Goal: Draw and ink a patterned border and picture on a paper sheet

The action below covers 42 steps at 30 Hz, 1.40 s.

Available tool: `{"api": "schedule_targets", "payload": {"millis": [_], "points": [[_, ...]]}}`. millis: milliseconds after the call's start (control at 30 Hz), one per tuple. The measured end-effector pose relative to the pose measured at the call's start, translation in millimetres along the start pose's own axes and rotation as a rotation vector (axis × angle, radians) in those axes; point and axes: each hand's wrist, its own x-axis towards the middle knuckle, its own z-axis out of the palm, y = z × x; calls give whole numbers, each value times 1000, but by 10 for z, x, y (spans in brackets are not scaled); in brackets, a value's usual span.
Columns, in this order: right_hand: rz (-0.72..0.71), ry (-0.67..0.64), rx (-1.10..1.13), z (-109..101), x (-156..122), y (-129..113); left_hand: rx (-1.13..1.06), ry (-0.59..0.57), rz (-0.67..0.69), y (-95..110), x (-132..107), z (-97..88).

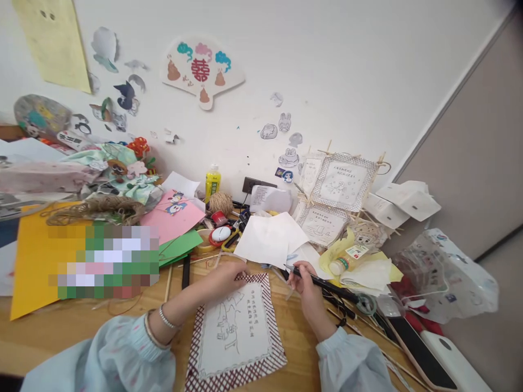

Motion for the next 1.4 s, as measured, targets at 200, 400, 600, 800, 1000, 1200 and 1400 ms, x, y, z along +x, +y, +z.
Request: {"api": "schedule_targets", "payload": {"millis": [200,400,600,800,1000,1200,1400], "points": [[64,-230,-232,33,-76,31,-19,-25,82,114,-65,112],[67,-245,-380,31,-44,146,81,-26,492,162,-56,115],[0,-252,-491,46,-69,93,65,-105,615,91,-32,118],[-64,-304,-563,103,-136,6,59,-160,584,121,-59,84],[-105,-378,-561,108,-152,7,55,-158,581,136,-55,83],[-113,-391,-559,96,-156,41,36,-164,569,155,-62,65],[-97,-250,-622,89,-111,82,54,-189,545,140,-54,80]]}}
